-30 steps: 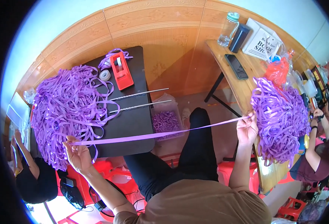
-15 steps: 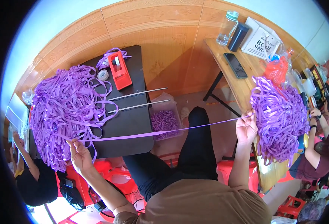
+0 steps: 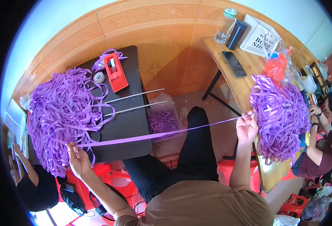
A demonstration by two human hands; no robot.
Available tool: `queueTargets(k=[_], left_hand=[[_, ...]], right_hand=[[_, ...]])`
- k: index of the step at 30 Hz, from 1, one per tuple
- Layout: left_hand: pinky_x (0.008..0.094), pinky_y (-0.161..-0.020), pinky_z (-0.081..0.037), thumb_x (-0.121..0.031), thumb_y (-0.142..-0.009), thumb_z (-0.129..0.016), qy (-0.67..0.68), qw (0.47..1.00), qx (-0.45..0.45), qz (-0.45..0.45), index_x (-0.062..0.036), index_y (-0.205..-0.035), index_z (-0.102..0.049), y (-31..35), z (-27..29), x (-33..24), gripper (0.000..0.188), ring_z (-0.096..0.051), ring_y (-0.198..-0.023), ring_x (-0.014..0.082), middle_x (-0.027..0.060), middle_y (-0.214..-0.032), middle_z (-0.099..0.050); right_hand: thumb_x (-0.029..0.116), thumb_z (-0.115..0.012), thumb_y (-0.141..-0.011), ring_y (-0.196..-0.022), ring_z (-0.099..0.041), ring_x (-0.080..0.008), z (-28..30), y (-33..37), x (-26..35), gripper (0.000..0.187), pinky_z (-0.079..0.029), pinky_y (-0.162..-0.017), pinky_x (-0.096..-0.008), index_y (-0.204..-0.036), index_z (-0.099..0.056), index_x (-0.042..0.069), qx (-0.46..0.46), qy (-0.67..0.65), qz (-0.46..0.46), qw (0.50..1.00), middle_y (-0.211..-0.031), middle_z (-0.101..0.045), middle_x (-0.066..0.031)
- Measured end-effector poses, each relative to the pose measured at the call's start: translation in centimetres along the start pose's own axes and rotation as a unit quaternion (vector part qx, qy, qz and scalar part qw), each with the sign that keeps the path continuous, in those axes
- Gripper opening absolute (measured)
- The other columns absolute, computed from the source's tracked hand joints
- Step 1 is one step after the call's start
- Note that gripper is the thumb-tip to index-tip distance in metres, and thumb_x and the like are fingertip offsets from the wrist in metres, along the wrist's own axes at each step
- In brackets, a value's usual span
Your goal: The recorder is assembling pom-poms by winding purple ribbon around a metal jig and securing segments with adhesive tape.
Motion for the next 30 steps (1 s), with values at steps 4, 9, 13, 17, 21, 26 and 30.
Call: queueTargets(k=[4, 9, 13, 17, 21, 26, 30], left_hand=[[0.0236, -0.052, -0.036, -0.016, -0.095, -0.053, -0.034, 0.995, -0.067, -0.060, 0.0002, -0.104, -0.054, 0.9, -2.6, 0.8, 0.018, -0.057, -0.077, 0.0150, 0.0108, -0.105, -0.062], [0.0241, -0.051, -0.033, -0.017, -0.095, -0.053, 0.010, 0.998, -0.051, -0.045, -0.0013, -0.098, -0.052, 1.3, -5.5, 2.1, 0.016, -0.051, -0.068, 0.0128, 0.0070, -0.091, -0.058], [0.0239, -0.048, -0.032, -0.014, -0.096, -0.052, 0.008, 0.995, -0.089, -0.035, -0.0012, -0.096, -0.051, 1.7, -5.1, 2.4, 0.013, -0.048, -0.066, 0.0120, 0.0068, -0.090, -0.058], [0.0239, -0.048, -0.031, -0.014, -0.096, -0.050, 0.010, 0.998, -0.060, -0.019, -0.0014, -0.095, -0.051, 1.6, -5.6, 2.7, 0.013, -0.049, -0.067, 0.0115, 0.0073, -0.090, -0.058], [0.0233, -0.049, -0.031, -0.014, -0.097, -0.048, 0.013, 0.999, -0.035, -0.018, -0.0001, -0.097, -0.051, 1.5, -6.1, 3.0, 0.015, -0.050, -0.068, 0.0126, 0.0075, -0.091, -0.058], [0.0246, -0.052, -0.043, -0.010, -0.094, -0.053, 0.007, 0.986, -0.151, -0.069, 0.0032, -0.100, -0.054, 1.4, -3.9, 2.9, 0.015, -0.062, -0.087, 0.0226, 0.0148, -0.100, -0.062], [0.0231, -0.050, -0.041, -0.011, -0.094, -0.054, 0.041, 0.992, -0.111, -0.041, 0.0028, -0.097, -0.055, 1.1, -4.4, 3.4, 0.015, -0.061, -0.083, 0.0214, 0.0143, -0.098, -0.062]], right_hand=[[0.008, -0.051, -0.094, -0.066, -0.049, -0.0095, 0.1, 0.0, 0.3, 0.018, -0.040, -0.056, -0.0233, -0.110, -0.059, 0.005, 0.006, 0.010, 0.009, 1.000, -0.092, -0.057, -0.0055], [0.008, -0.051, -0.093, -0.065, -0.048, -0.0093, 0.1, 0.1, 0.4, 0.017, -0.040, -0.056, -0.0225, -0.109, -0.057, 0.004, -0.001, 0.004, 0.013, 1.000, -0.092, -0.056, -0.0059], [0.008, -0.051, -0.094, -0.065, -0.048, -0.0092, 0.2, 0.0, 0.6, 0.017, -0.040, -0.056, -0.0224, -0.109, -0.057, 0.004, 0.008, 0.006, 0.011, 1.000, -0.092, -0.056, -0.0059], [0.008, -0.050, -0.094, -0.065, -0.048, -0.0093, 0.1, 0.1, 0.8, 0.016, -0.040, -0.056, -0.0225, -0.108, -0.057, 0.004, 0.016, 0.008, 0.011, 1.000, -0.092, -0.057, -0.0060], [0.008, -0.049, -0.094, -0.064, -0.048, -0.0092, 0.7, 0.2, 1.2, 0.019, -0.040, -0.057, -0.0224, -0.111, -0.057, 0.006, 0.003, 0.006, 0.016, 1.000, -0.094, -0.059, -0.0061], [0.008, -0.049, -0.095, -0.065, -0.048, -0.0091, 0.6, 0.3, 1.2, 0.018, -0.040, -0.057, -0.0222, -0.111, -0.056, 0.006, 0.010, 0.009, 0.011, 1.000, -0.094, -0.058, -0.0055], [0.008, -0.049, -0.095, -0.065, -0.048, -0.0090, 0.5, 0.4, 1.3, 0.015, -0.040, -0.057, -0.0216, -0.108, -0.054, 0.006, 0.008, 0.011, 0.015, 1.000, -0.093, -0.057, -0.0049]])
Point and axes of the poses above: each hand's wrist, its own y-axis away from the middle knuckle, its own z-axis out of the back of the hand, x = y × z, the point moved 7 cm from there along -y, towards the middle knuckle
